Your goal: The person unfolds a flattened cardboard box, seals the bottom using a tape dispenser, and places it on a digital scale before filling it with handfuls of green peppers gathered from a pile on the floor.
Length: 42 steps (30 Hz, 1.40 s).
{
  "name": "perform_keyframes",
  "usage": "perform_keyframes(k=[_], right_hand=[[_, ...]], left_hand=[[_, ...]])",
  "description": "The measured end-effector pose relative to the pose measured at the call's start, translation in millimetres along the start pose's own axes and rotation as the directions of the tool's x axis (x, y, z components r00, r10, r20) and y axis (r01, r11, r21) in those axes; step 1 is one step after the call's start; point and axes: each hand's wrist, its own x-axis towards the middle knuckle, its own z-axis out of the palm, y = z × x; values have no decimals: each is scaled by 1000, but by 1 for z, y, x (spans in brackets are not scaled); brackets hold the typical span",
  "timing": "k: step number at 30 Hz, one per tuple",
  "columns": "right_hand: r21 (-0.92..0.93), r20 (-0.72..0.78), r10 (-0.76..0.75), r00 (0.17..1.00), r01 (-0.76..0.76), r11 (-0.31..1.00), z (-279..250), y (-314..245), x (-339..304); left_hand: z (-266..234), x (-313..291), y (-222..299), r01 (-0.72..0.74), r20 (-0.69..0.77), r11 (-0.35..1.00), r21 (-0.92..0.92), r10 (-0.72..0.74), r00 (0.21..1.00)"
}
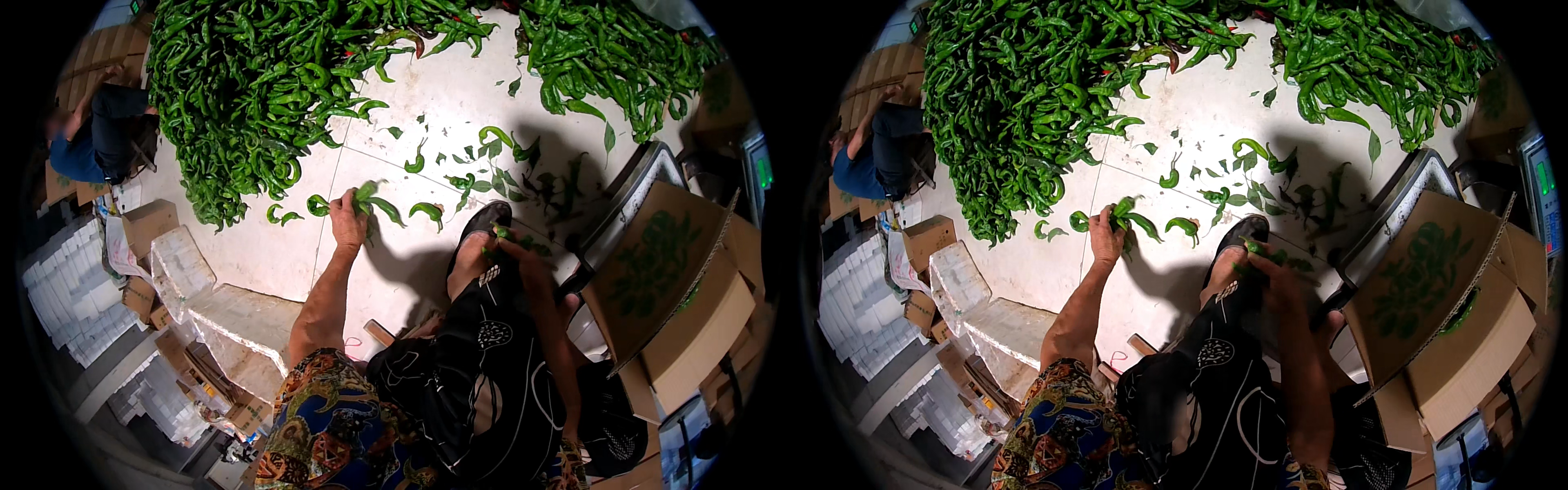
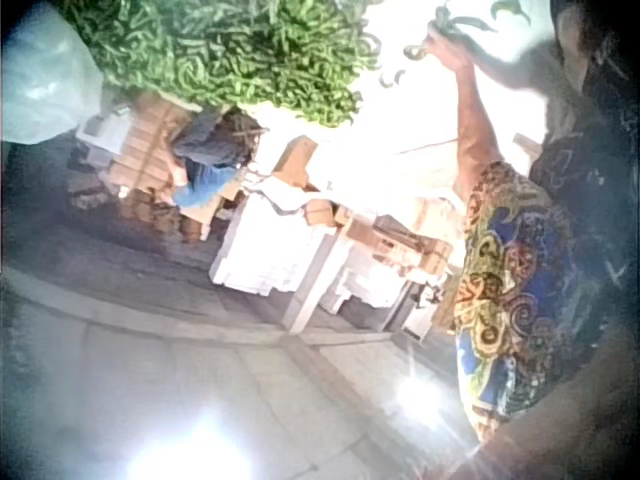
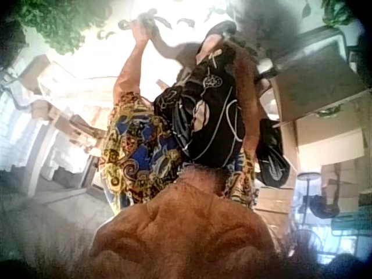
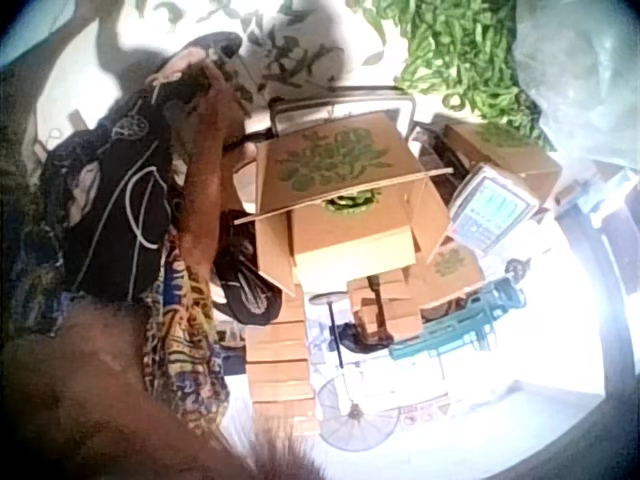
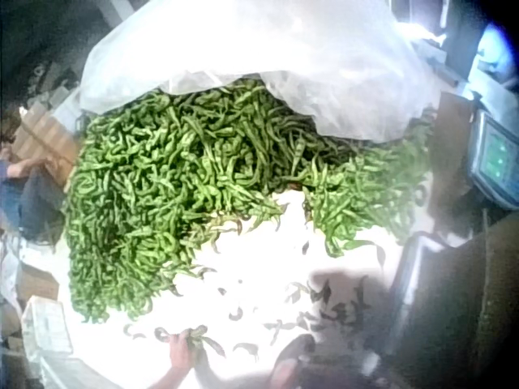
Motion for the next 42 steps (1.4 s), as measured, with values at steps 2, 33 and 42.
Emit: perform_keyframes(k=[2,33,42], right_hand=[[-2,-34,-25,999,25,1000,-1,4,2],[-907,109,-980,167,-386,-167,41,-173,-290],[-941,-76,-978,195,-338,6,50,-109,-350]], left_hand=[[3,-2,-8,-111,-39,994,19,112,993],[-184,-92,534,-214,172,205,-955,971,163],[-143,-76,479,-389,229,367,-845,906,356]])
